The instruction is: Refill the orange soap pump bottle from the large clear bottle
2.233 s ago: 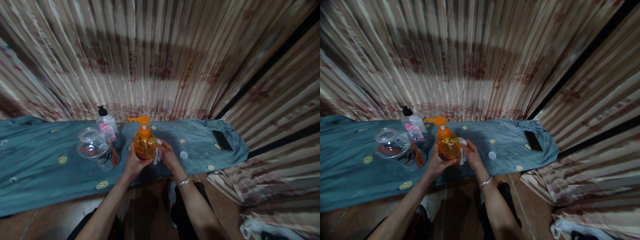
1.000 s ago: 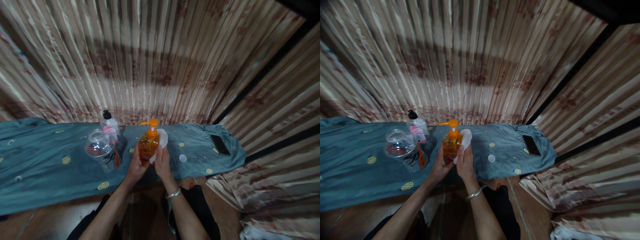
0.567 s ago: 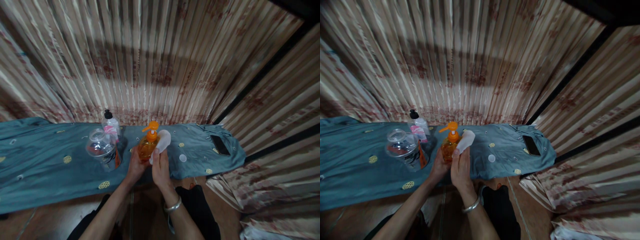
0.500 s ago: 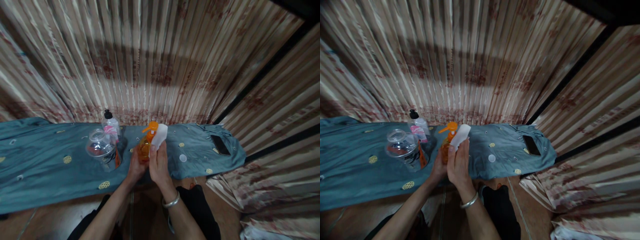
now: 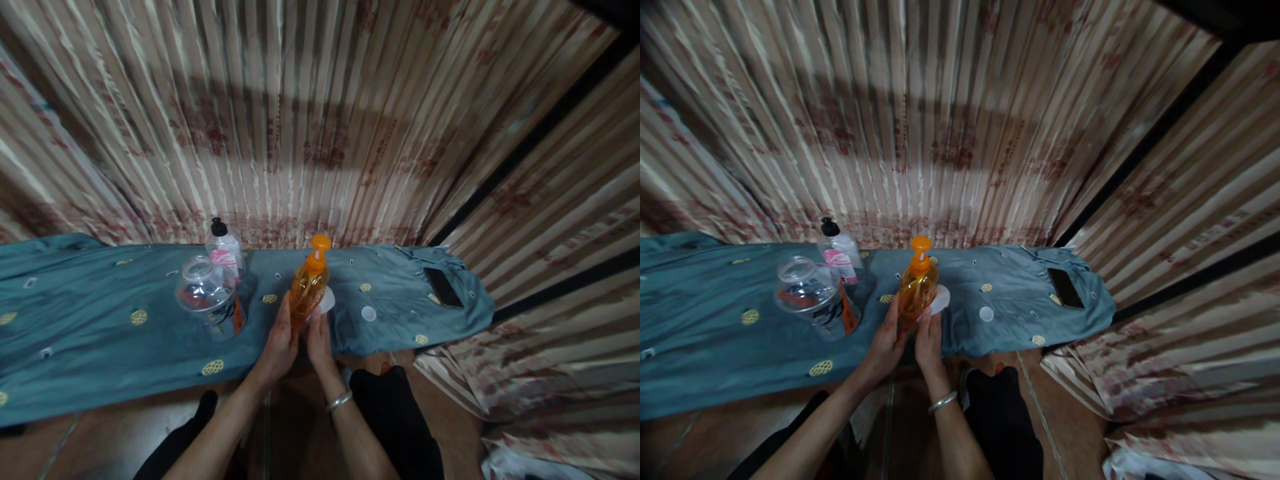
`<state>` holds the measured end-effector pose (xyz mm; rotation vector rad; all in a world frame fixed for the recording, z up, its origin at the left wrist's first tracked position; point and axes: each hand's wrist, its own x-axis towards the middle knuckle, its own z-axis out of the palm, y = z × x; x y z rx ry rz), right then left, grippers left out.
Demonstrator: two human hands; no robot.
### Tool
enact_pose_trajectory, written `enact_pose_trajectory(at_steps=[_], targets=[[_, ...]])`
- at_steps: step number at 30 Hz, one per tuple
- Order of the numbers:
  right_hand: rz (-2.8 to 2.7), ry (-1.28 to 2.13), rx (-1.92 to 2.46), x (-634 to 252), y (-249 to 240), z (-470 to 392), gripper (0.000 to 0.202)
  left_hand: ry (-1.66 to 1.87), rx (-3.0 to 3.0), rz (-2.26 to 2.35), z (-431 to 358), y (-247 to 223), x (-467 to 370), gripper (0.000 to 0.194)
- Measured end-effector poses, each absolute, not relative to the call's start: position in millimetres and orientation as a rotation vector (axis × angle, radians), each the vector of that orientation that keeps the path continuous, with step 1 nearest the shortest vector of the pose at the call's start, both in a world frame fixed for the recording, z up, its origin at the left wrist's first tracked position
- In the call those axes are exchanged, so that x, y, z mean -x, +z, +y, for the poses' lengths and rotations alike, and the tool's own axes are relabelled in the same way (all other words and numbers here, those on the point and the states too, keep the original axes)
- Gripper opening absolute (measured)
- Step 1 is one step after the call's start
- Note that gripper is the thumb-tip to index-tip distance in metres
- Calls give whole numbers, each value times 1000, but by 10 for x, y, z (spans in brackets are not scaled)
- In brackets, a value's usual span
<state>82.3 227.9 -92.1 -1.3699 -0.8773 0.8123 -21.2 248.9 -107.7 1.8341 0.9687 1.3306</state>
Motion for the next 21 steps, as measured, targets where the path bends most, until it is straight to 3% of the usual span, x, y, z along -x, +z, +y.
enact_pose_trajectory(at_steps=[6, 11, 17, 21], targets=[[-1043, 589, 1339, -782, -333, 2129, 70, 1322, -1820, 898, 2410, -1006, 196, 63], [-1145, 440, 1343, -886, 87, 2356, 75, 1325, -1749, 920, 2391, -1013, 191, 59], [-1059, 447, 1453, -998, 44, 2480, 67, 1285, -1617, 968, 2489, -986, 176, 59], [-1077, 522, 1394, -1065, -182, 2413, 51, 1236, -1572, 975, 2522, -914, 131, 65]])
